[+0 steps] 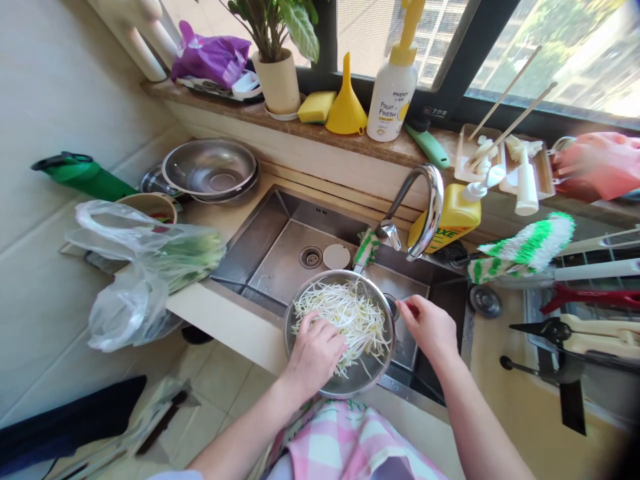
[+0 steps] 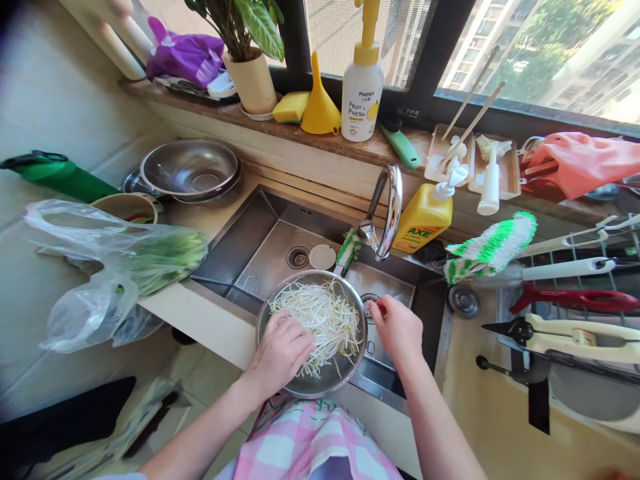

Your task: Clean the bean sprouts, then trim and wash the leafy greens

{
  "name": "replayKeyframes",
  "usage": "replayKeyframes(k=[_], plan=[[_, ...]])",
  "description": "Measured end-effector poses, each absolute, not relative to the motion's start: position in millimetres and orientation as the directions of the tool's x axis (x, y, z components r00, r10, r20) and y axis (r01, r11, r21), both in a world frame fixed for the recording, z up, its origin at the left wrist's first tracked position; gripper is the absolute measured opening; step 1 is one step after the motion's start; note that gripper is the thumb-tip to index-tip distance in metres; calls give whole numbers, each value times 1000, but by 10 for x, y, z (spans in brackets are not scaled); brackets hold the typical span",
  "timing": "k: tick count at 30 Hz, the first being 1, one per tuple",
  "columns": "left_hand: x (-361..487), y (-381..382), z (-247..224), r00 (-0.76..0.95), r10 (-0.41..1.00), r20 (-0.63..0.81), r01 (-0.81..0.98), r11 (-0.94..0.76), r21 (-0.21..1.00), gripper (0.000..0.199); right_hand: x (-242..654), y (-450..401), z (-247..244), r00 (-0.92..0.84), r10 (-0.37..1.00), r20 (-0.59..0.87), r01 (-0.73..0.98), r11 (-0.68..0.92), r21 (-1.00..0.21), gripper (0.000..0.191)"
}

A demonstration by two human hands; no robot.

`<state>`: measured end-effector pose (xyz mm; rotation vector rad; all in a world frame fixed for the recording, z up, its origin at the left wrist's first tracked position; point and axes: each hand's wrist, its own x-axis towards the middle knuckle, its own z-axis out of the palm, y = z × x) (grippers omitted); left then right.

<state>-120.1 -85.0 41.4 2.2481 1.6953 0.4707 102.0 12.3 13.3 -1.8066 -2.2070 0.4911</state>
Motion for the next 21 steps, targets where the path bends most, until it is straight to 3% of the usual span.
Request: replayKeyframes(k=[3, 6, 8, 11, 16, 21], plan=[[-1233, -886, 439, 249, 967, 60, 886, -252, 390, 17, 1070, 321, 107, -220, 975, 10, 955, 218, -199, 12], [-1234, -902, 444, 230, 971, 68, 886, -238, 397, 22, 729, 425, 151, -448, 884, 132, 838, 467, -284, 21], [-1227, -905, 430, 216, 973, 76, 887, -228, 401, 20, 415, 473, 148, -594, 793, 136, 723, 601, -340, 20], [-1225, -919, 395, 213, 974, 76, 885, -225, 408, 17, 79, 553, 56, -742, 668, 66, 632, 729, -264, 15], [-1279, -943, 369, 198, 974, 108, 875, -225, 429, 17, 5, 639, -63, -792, 609, -31, 609, 787, -101, 16], [-1402, -706, 333, 103, 985, 138, 886, -154, 438, 19, 100, 571, 97, -773, 634, -11, 628, 763, -150, 14]])
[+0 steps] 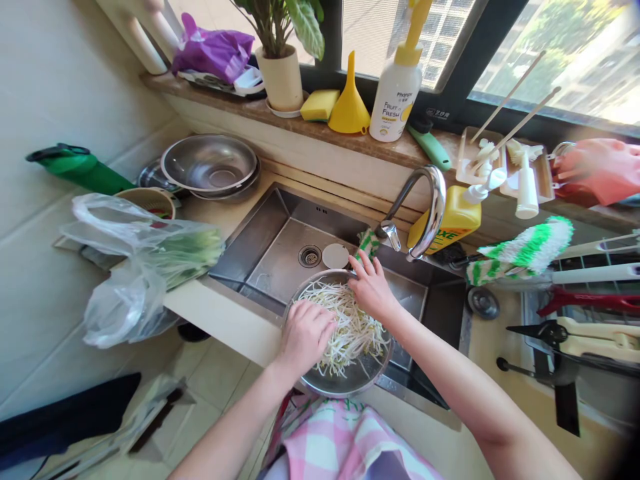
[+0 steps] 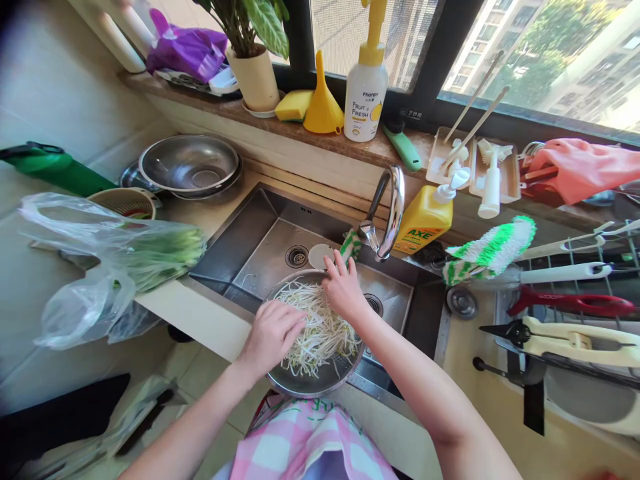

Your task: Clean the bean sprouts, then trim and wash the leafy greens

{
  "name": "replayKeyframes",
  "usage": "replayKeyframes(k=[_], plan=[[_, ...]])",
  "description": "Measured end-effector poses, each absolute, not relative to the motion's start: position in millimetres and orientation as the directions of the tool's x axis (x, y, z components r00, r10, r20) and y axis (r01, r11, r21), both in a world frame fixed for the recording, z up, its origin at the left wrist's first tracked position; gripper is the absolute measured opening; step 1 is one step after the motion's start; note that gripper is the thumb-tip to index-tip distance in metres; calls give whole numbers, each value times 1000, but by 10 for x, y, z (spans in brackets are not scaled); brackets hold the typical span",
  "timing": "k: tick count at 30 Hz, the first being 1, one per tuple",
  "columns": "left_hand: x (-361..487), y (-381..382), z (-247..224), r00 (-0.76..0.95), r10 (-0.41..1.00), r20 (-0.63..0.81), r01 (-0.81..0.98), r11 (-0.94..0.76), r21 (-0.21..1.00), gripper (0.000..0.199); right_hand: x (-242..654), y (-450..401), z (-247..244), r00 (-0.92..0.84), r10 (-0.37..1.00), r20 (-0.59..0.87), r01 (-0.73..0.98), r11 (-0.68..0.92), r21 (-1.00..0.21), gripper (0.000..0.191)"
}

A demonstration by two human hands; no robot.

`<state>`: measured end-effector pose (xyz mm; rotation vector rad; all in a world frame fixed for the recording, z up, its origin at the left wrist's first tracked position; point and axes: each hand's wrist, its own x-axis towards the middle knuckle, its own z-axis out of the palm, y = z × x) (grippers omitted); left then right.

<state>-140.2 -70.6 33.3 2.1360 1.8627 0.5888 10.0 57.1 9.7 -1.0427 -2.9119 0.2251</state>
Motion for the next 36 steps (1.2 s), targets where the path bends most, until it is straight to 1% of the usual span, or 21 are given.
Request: replayKeyframes(k=[3, 5, 7, 10, 13, 16, 18, 21, 23, 24, 26, 29, 31, 33, 34, 36], plan=[[-1433, -438, 285, 90, 987, 135, 865, -145, 481, 24, 166, 500, 244, -744, 666, 57, 630, 726, -276, 13], [-1421, -276, 276, 143, 981, 133, 816, -193, 545, 28, 210, 463, 330, -713, 691, 116, 609, 693, -387, 12], [-1395, -166, 308, 190, 973, 129, 744, -228, 628, 28, 249, 437, 398, -679, 714, 169, 561, 654, -508, 11], [-1363, -116, 423, 178, 980, 83, 667, -182, 723, 20, 300, 393, 479, -621, 752, 221, 468, 582, -665, 11], [-1345, -169, 552, 169, 986, 5, 640, -114, 760, 16, 338, 302, 538, -603, 759, 246, 398, 553, -732, 10], [-1317, -287, 607, 185, 979, -83, 639, -56, 767, 16, 364, 171, 534, -627, 739, 247, 373, 563, -737, 11], [-1289, -390, 589, 188, 972, -137, 661, -22, 750, 17, 384, 103, 476, -580, 779, 238, 403, 528, -748, 12], [-1249, -548, 519, 199, 968, -153, 735, -45, 676, 15, 429, 81, 337, -485, 855, 186, 475, 436, -764, 13], [-1229, -628, 475, 212, 968, -135, 792, -89, 604, 11, 451, 110, 249, -540, 833, 117, 523, 441, -730, 15], [-1222, -655, 460, 217, 968, -129, 813, -106, 573, 9, 451, 130, 216, -589, 804, 77, 553, 471, -688, 16], [-1208, -685, 444, 228, 966, -124, 833, -127, 539, 7, 420, 169, 178, -679, 734, -5, 612, 562, -556, 16], [-1198, -696, 439, 243, 963, -112, 821, -143, 552, 8, 317, 216, 180, -764, 634, -124, 633, 697, -336, 14], [-1204, -698, 429, 245, 964, -105, 807, -143, 572, 8, 255, 241, 202, -793, 582, -182, 610, 751, -253, 12], [-1219, -697, 409, 228, 969, -100, 798, -127, 590, 9, 233, 257, 223, -799, 574, -179, 601, 764, -236, 13], [-1227, -694, 396, 208, 974, -94, 792, -112, 600, 10, 241, 259, 232, -796, 587, -147, 604, 756, -252, 13], [-1236, -678, 374, 149, 987, -58, 776, -80, 626, 12, 289, 240, 252, -782, 623, -25, 593, 732, -335, 14]])
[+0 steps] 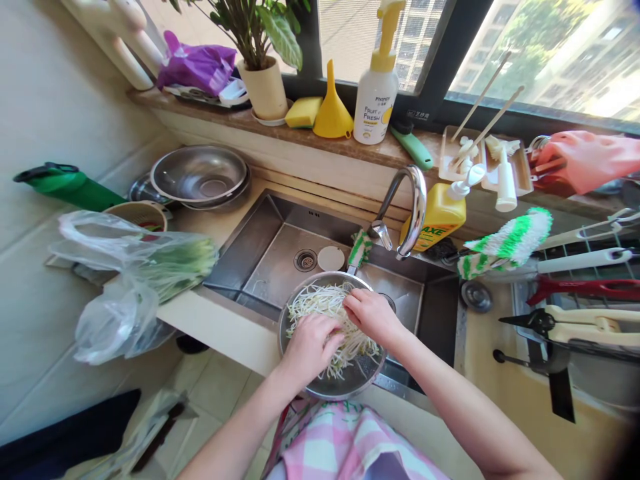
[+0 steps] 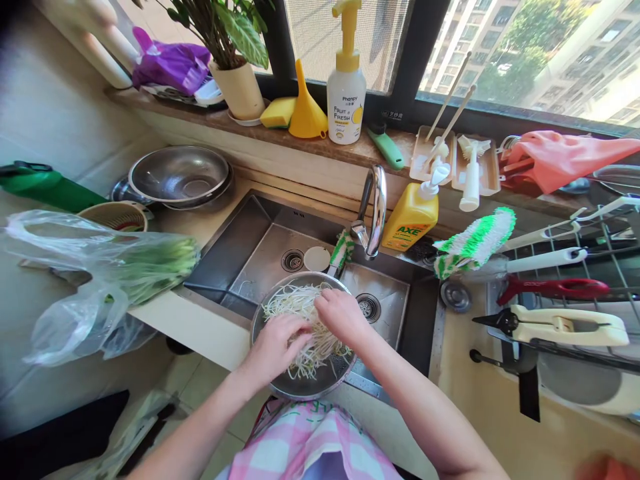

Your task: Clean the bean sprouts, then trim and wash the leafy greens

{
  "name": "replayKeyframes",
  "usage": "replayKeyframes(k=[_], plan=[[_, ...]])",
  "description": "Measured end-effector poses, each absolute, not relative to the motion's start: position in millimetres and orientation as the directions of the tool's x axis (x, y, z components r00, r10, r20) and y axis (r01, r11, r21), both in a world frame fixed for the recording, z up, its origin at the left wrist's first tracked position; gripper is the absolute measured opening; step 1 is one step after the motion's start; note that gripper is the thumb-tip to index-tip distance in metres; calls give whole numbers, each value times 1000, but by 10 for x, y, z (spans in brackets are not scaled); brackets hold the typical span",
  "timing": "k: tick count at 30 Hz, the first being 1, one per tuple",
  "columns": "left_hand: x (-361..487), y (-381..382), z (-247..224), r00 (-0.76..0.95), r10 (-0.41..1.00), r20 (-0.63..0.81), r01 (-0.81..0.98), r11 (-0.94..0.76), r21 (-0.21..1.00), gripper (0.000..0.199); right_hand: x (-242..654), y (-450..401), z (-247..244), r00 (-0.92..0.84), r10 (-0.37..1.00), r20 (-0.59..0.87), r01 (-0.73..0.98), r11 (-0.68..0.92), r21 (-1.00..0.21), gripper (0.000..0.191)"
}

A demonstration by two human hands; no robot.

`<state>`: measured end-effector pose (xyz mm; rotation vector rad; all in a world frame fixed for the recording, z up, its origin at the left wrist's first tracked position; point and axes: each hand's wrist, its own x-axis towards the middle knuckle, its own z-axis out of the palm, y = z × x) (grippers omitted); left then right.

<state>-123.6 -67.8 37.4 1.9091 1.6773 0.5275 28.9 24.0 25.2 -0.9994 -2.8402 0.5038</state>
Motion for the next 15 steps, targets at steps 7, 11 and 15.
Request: replayKeyframes(k=[7, 11, 15], plan=[[-1135, -626, 385, 120, 991, 56, 638, -120, 761, 28, 541, -30, 369, -662, 671, 333, 324, 657, -681, 13], [-1093, -672, 415, 169, 986, 12, 732, -133, 668, 25, 599, -175, 382, -675, 669, 312, 443, 705, -554, 15], [-1069, -708, 451, 199, 980, -29, 847, -157, 509, 23, 614, -259, 334, -678, 687, 260, 569, 716, -405, 17]])
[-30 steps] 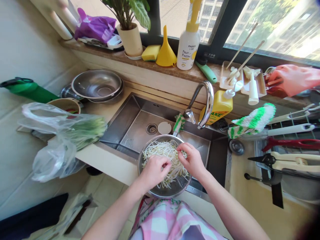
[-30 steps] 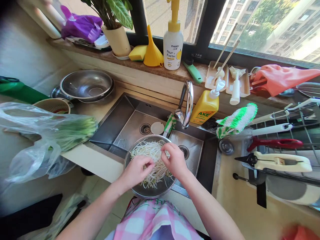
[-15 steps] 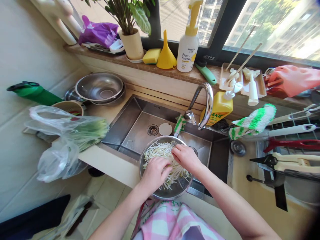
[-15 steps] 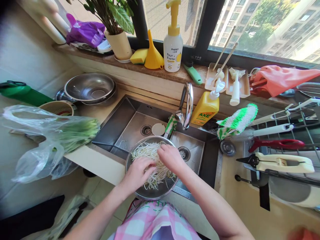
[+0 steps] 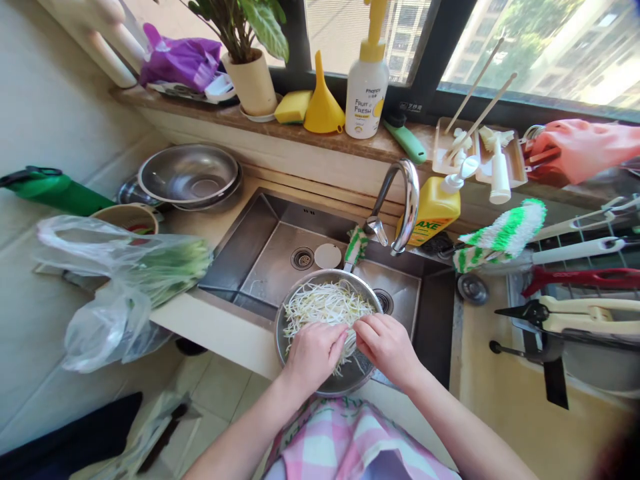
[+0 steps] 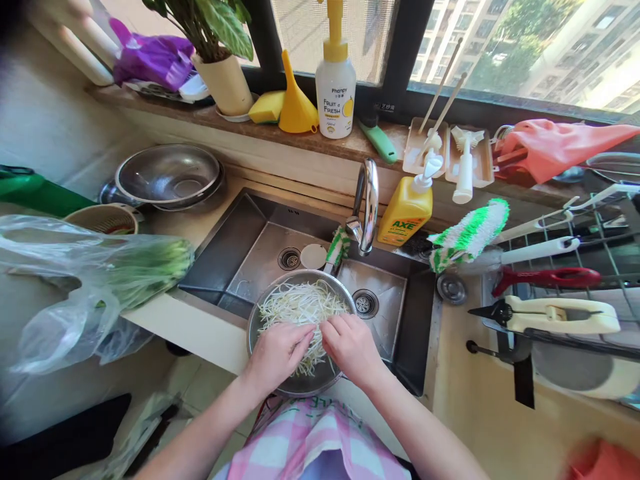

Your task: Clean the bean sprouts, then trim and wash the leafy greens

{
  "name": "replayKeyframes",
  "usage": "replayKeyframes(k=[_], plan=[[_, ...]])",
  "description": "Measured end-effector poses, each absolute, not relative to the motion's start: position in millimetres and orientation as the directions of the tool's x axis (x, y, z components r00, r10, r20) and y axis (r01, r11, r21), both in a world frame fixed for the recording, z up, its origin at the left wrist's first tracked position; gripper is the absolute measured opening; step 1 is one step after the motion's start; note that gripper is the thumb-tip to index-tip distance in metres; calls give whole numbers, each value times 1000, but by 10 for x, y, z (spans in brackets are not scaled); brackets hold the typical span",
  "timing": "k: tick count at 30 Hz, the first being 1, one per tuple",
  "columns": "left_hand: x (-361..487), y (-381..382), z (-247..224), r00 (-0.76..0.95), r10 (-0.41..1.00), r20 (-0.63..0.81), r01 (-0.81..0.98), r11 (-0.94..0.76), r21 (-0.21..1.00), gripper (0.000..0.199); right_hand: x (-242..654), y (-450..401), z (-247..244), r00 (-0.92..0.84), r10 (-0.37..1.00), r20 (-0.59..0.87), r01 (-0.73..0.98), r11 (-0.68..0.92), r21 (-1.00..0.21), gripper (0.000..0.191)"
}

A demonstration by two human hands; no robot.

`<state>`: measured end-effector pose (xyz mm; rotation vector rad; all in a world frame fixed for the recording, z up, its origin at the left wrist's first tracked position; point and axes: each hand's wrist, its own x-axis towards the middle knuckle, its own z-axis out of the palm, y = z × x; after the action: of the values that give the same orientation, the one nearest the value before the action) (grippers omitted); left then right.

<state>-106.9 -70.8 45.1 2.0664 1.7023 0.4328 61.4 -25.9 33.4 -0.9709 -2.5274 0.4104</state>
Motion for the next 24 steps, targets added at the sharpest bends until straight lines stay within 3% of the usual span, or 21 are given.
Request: replayKeyframes(k=[3, 7, 10, 12, 15, 19, 21, 24], plan=[[-1046, -722, 462, 194, 980, -33, 875, -158, 458, 23, 714, -243, 260, -563, 790, 243, 636, 602, -483, 17], [-1055, -765, 453, 194, 981, -6, 887, -173, 428, 22, 1062, -85, 48, -256, 955, 147, 724, 291, -625, 13], [-1117, -797, 444, 197, 980, -5, 888, -176, 425, 26, 1356, 57, -138, -189, 981, 38, 779, 173, -602, 16], [-1180, -802, 431, 181, 984, 2, 886, -164, 435, 29, 1453, 128, -199, -210, 978, -16, 850, 174, -498, 15], [-1272, -782, 393, 139, 990, 24, 893, -135, 430, 24, 1313, 186, -152, -241, 971, 15, 902, 229, -367, 17], [-1317, -747, 351, 121, 991, 51, 903, -131, 410, 19, 686, 222, 1, -467, 883, 53, 746, 425, -512, 21], [-1308, -732, 346, 121, 991, 59, 906, -134, 402, 18, 380, 252, 24, -590, 808, 3, 698, 511, -502, 26], [-1281, -686, 341, 107, 993, 58, 913, -121, 389, 18, 140, 306, -4, -669, 740, -68, 700, 597, -393, 17]])
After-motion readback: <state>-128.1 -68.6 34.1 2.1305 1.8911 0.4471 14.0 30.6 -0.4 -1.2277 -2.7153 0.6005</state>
